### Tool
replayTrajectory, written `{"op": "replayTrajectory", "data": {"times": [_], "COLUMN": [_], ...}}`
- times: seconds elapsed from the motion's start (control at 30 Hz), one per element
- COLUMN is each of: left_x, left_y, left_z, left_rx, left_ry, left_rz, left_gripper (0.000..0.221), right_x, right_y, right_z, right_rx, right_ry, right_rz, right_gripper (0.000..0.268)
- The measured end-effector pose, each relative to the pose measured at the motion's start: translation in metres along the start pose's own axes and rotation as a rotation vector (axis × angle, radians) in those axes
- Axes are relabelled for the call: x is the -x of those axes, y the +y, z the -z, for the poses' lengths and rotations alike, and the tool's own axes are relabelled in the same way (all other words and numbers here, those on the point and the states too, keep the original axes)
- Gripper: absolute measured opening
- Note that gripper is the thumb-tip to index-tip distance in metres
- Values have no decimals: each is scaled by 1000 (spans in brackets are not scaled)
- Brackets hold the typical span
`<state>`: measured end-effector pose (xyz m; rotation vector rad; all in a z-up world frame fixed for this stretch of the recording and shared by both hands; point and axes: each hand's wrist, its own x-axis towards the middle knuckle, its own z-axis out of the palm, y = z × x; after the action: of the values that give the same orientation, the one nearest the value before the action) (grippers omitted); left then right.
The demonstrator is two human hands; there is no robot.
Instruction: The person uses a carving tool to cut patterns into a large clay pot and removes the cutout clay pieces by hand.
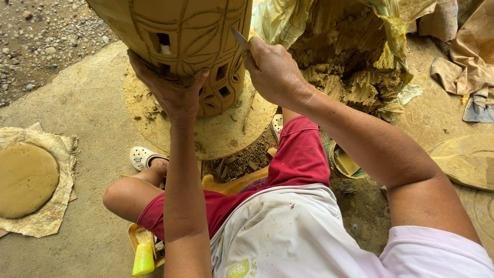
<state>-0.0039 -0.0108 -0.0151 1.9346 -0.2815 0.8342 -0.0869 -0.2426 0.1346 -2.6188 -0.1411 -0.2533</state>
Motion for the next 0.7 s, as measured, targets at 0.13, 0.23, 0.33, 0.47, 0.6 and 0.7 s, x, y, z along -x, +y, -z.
{"op": "replayTrajectory", "data": {"times": [0.13,0.23,0.33,0.47,0.6,0.7], "left_x": [0,1,2,1,4,5], "left_y": [-4,-7,-8,-7,-6,-3], "left_z": [-3,-5,-7,-7,-9,-7], "left_rx": [-84,-94,-93,-82,-35,-39], "left_ry": [-1,7,16,22,33,55], "left_rz": [-3,-3,-20,-5,18,-19], "left_gripper": [146,147,146,145,146,144], "right_x": [-3,-4,-4,-11,-21,-26], "right_y": [-3,-6,-8,-9,-11,-22], "right_z": [1,3,6,10,16,23], "right_rx": [-11,-24,-60,-91,31,26], "right_ry": [-48,-58,-90,-142,-82,-163], "right_rz": [-42,-50,-81,-104,31,-65], "right_gripper": [24,24,24,23,25,27]}}
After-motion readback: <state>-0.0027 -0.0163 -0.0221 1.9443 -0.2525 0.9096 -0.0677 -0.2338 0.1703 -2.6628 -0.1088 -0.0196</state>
